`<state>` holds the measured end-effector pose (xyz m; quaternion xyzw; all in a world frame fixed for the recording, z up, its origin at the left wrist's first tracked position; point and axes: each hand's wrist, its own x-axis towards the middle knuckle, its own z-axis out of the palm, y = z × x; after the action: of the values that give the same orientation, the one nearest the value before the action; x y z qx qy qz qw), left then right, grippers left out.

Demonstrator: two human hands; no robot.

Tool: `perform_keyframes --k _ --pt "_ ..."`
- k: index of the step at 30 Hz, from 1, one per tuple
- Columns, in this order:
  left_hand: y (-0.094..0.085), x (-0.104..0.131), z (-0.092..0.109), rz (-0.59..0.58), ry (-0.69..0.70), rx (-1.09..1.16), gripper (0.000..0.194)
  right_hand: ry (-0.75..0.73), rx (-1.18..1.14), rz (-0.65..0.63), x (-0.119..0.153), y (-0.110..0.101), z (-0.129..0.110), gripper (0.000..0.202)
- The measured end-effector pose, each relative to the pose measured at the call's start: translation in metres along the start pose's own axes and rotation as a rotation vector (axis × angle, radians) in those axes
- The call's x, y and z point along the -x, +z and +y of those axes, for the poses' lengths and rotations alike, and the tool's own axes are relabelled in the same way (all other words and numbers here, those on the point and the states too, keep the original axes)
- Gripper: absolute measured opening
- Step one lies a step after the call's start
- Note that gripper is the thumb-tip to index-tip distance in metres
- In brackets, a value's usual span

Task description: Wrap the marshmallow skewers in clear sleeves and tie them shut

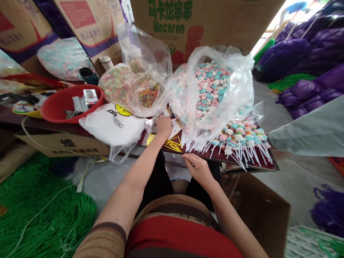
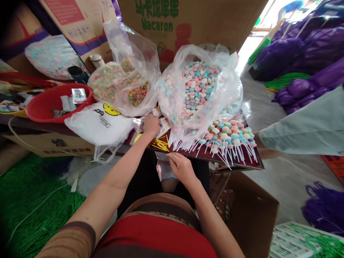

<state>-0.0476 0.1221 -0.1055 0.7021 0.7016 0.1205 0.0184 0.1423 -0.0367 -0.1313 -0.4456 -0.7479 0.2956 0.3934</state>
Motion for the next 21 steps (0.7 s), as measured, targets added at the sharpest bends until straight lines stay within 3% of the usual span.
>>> perform_keyframes --k 2,4,7,9,12,14,16,18,21 --pt "-0.005 0.006 -0.006 0.113 0.040 0.028 0.029 0.114 -0.110 0.037 -0.003 -0.004 -0.003 0.025" --pt "-0.010 0.017 -0.009 0.307 0.150 0.090 0.029 0.305 -0.287 0.088 -0.012 -0.012 -0.009 0.030" --pt "-0.015 0.043 -0.003 0.584 0.420 0.179 0.032 0.574 -0.634 0.163 -0.033 -0.031 -0.022 0.052" --pt "-0.017 0.062 0.008 0.634 0.600 0.205 0.029 0.664 -0.819 0.139 -0.048 -0.045 -0.029 0.058" --pt "-0.018 0.085 0.025 0.514 0.759 0.275 0.026 0.713 -0.848 0.112 -0.060 -0.056 -0.032 0.047" --pt "-0.018 0.096 0.034 0.389 0.711 0.388 0.025 0.704 -0.794 0.145 -0.058 -0.057 -0.031 0.040" --pt "-0.020 0.102 0.040 0.287 0.531 0.554 0.025 0.670 -0.764 0.209 -0.052 -0.055 -0.029 0.039" --pt "-0.024 0.105 0.042 0.145 0.301 0.742 0.039 0.625 -0.760 0.288 -0.044 -0.053 -0.028 0.039" --pt "-0.032 0.110 0.042 -0.188 0.078 0.977 0.041 0.571 -0.731 0.378 -0.035 -0.050 -0.026 0.037"
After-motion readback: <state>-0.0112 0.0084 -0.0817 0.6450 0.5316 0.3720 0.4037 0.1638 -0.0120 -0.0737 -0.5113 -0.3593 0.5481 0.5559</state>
